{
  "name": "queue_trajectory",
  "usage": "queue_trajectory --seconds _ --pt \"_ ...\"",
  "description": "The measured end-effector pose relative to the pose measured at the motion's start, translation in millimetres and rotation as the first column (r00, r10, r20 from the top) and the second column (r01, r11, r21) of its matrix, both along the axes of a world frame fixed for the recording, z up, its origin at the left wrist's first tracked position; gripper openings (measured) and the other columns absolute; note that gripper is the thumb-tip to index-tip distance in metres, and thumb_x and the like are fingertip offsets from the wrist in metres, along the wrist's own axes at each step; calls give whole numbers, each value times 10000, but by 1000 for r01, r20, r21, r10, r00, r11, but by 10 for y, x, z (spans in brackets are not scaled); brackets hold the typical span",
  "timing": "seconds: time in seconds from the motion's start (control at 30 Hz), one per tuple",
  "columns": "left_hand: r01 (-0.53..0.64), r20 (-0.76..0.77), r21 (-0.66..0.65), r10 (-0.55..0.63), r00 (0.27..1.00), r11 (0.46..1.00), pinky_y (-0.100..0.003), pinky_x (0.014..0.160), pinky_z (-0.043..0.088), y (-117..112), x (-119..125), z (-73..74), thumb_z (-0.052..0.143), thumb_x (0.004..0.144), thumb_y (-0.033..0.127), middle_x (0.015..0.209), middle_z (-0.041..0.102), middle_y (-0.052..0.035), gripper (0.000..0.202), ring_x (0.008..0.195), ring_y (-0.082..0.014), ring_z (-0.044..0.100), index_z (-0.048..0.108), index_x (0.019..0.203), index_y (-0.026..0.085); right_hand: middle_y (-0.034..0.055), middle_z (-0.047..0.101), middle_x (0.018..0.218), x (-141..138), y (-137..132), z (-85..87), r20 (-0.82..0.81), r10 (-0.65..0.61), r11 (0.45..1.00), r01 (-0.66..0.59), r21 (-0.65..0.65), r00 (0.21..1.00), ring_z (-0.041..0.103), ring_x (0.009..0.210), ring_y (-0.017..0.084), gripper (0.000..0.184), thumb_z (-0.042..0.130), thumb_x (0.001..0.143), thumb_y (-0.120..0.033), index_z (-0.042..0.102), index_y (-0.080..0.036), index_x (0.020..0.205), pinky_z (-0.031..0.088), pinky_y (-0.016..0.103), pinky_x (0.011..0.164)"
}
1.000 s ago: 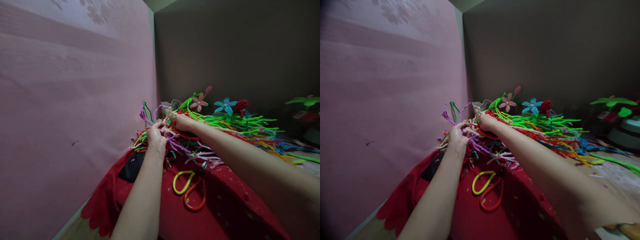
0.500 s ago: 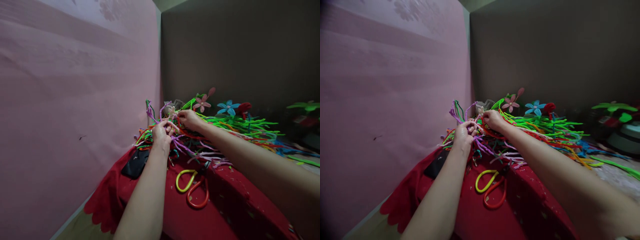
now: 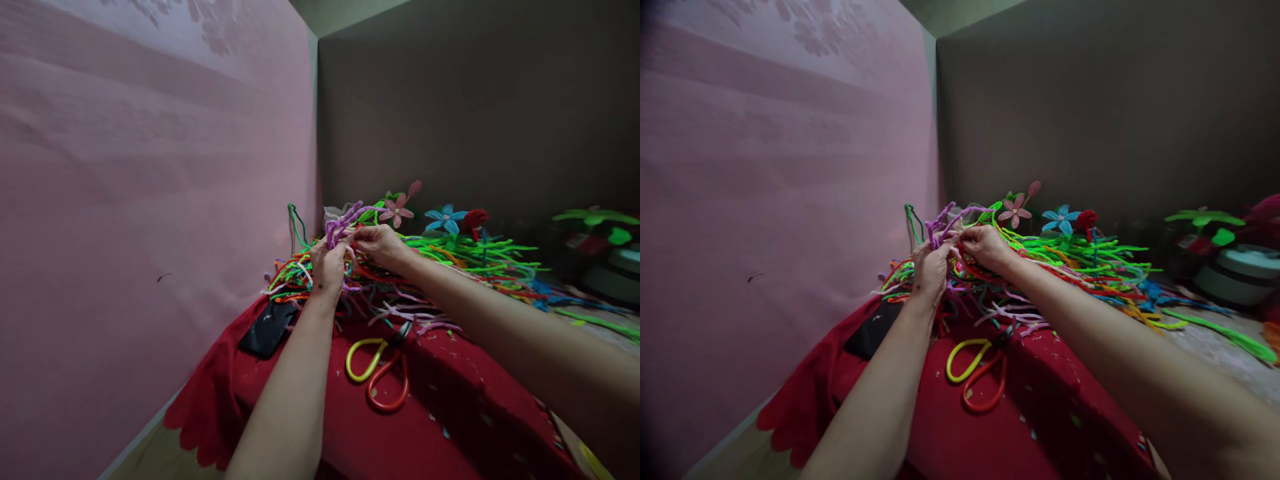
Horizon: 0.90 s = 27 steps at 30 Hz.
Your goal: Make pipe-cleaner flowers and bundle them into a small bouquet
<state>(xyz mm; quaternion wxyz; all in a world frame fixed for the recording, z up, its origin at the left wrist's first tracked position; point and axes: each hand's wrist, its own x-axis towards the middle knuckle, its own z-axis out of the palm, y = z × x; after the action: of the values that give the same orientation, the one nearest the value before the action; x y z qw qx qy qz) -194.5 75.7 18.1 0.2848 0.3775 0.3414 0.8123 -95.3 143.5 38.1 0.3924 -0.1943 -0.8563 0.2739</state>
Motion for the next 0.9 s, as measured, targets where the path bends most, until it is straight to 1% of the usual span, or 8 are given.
queue_trajectory --seconds 0.1,0.17,0.27,0.3,0.37,0.5,0.67,0.9 --pt "-64 -48 3 64 997 998 -174 357 235 -8 -14 -3 709 628 191 418 454 75 51 336 -25 352 685 663 162 40 661 725 147 -95 -19 35 -49 998 48 34 998 584 695 164 261 475 761 -260 680 -107 814 456 268 674" --pt "-115 -68 13 116 991 993 -171 352 237 -17 -10 5 705 631 203 450 485 66 62 348 -27 368 686 668 157 84 670 889 315 -164 -68 84 -101 981 86 171 991 589 830 199 285 493 751 -233 669 -115 942 454 313 761" --pt "-171 -88 10 172 981 985 -164 352 248 -28 17 23 703 636 226 502 532 53 87 372 -30 400 674 665 150 133 569 1187 604 -216 -206 268 -199 867 43 496 943 480 1093 291 529 603 702 -270 548 -165 1217 367 451 930" --pt "-187 -96 10 187 978 982 -162 351 248 -32 28 29 697 645 231 508 535 53 89 371 -29 399 668 664 149 133 523 1258 687 -210 -261 331 -234 836 15 548 914 444 1133 320 628 641 675 -291 496 -200 1279 340 494 946" --pt "-224 -113 29 226 968 974 -159 350 244 -42 42 47 679 674 235 509 537 53 90 366 -26 394 654 664 148 127 466 1327 807 -160 -364 403 -314 801 13 599 860 391 1188 342 657 611 711 -247 426 -241 1341 320 525 950" --pt "-306 -69 96 313 947 947 -159 330 230 -88 12 126 672 704 266 494 535 57 142 330 -16 368 613 656 146 101 451 1353 870 32 -464 431 -351 823 55 565 831 418 1182 288 624 453 755 -80 400 -232 1358 347 477 950" --pt "-330 -3 244 341 940 912 -166 310 247 -284 -96 335 616 770 275 644 644 22 107 328 -28 425 560 756 185 96 464 1340 838 241 -468 443 -285 885 55 463 850 440 1182 255 655 422 744 -48 383 -239 1369 360 440 958" --pt "-497 39 437 536 843 750 -176 340 288 -856 -133 664 529 832 184 610 574 58 25 382 -43 440 535 832 208 90 463 1352 781 321 -543 469 -287 898 64 435 835 451 1176 258 637 427 767 -54 390 -258 1369 340 438 971"
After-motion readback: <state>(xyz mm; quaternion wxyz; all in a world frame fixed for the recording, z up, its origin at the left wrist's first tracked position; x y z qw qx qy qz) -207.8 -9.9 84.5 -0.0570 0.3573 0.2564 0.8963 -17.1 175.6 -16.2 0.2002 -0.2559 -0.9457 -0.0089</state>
